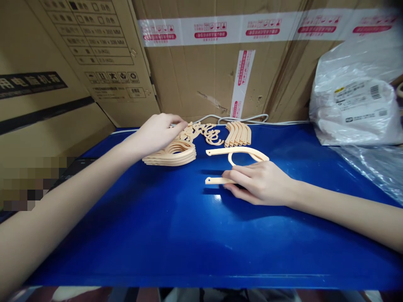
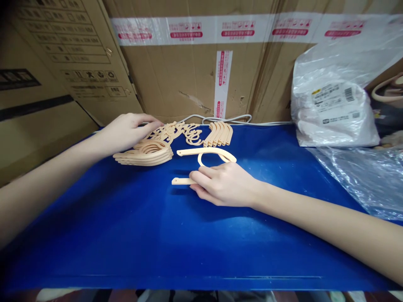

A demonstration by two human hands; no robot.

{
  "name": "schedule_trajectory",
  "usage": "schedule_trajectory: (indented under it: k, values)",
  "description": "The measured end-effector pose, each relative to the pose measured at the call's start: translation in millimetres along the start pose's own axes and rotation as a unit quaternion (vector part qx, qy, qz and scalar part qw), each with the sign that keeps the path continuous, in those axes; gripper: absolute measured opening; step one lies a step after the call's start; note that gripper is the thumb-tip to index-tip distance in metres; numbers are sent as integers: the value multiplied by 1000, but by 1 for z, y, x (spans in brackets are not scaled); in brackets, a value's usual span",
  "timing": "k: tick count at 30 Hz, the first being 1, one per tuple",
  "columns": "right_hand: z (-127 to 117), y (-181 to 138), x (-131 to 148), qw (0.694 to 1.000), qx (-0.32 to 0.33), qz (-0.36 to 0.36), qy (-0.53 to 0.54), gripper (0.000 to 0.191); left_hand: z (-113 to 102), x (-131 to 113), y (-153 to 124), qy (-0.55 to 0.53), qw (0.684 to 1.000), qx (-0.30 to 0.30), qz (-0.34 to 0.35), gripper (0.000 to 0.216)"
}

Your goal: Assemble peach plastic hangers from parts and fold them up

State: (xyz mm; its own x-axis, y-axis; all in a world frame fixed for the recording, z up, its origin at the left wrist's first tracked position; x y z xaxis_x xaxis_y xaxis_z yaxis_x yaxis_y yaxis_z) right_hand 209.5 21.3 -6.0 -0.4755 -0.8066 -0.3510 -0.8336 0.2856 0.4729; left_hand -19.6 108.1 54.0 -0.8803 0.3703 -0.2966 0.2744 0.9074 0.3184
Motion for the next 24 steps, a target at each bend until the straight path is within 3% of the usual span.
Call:
schedule_trajectory:
  k: [6,9,20,24]
  values:
    - [0,-2,0,1000,-8,-1,-9,29,7,17,39,96,982,144,-77,48]
    - [0,-2,-1,1000,-1,3,-3,29,20,23,50,104,972,180,-108,48]
    - [1,-2,-1,1000,1,8,-2,32,31,33,67,88,975,167,-113,30]
    - [0,-2,-2,1000,8,7,-1,32,30,24,69,71,983,132,-101,18]
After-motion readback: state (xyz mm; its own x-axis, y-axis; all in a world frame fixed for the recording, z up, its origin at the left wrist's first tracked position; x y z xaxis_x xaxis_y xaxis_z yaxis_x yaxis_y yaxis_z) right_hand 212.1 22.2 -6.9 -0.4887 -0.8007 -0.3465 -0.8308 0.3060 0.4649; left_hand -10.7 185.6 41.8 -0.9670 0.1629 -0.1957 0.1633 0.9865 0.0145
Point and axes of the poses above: each hand's wrist, its own y-axis towards the middle knuckle, its own z-axis out of the palm, x = y × z, the point moved 3 cm from there along y, towards the middle knuckle, and after that the axes turned 5 degrees about -y, right-handed, at the moved point
